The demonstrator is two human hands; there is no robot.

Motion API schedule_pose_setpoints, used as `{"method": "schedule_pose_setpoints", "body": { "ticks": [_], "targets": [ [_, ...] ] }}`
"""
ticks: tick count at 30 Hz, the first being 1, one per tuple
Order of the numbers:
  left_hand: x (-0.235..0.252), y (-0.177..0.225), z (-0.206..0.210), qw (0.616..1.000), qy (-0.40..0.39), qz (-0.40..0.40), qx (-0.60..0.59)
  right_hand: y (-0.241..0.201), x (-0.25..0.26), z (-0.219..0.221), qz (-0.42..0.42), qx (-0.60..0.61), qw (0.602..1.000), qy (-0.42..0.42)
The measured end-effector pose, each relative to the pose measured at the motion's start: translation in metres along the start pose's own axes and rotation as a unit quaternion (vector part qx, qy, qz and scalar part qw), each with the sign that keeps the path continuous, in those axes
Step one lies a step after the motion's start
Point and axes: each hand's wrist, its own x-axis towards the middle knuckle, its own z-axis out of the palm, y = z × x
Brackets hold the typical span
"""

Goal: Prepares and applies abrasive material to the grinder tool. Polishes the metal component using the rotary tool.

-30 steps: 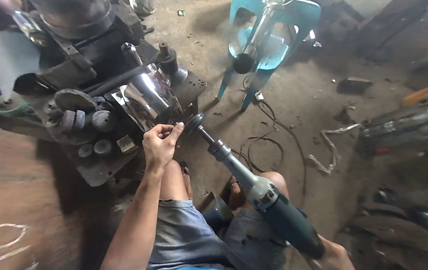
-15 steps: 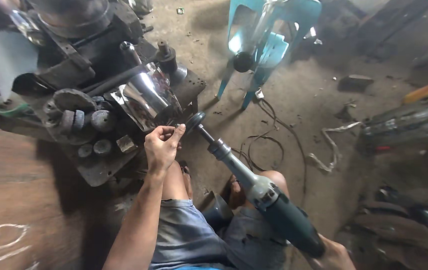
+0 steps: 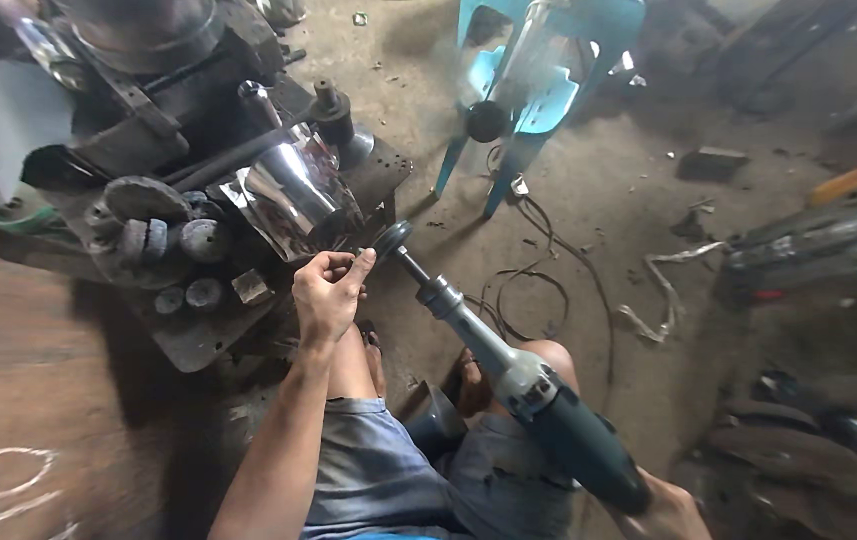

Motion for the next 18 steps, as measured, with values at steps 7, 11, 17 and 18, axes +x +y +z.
{"method": "schedule_pose_setpoints", "body": {
  "ticks": [7, 11, 17, 18],
  "targets": [
    [-0.0020, 0.0018, 0.0001, 1.000, 0.004, 0.000, 0.003, -0.0002, 0.0004, -0.0004, 0.002, -0.003, 1.000, -0.003],
    [-0.0032, 0.0007, 0.0008, 1.000, 0.003, 0.000, -0.005, 0.0003, 0.0011, 0.0002, -0.001, -0.001, 1.000, 0.000],
    [-0.0065, -0.0009, 0.0006, 1.000, 0.004, 0.011, 0.003, 0.0009, 0.0013, 0.0007, -0.002, -0.002, 1.000, -0.001],
    [-0.0083, 0.0005, -0.0011, 1.000, 0.006, 0.022, -0.002, 0.0014, 0.0013, 0.0008, -0.002, 0.000, 1.000, 0.001]
  ]
}}
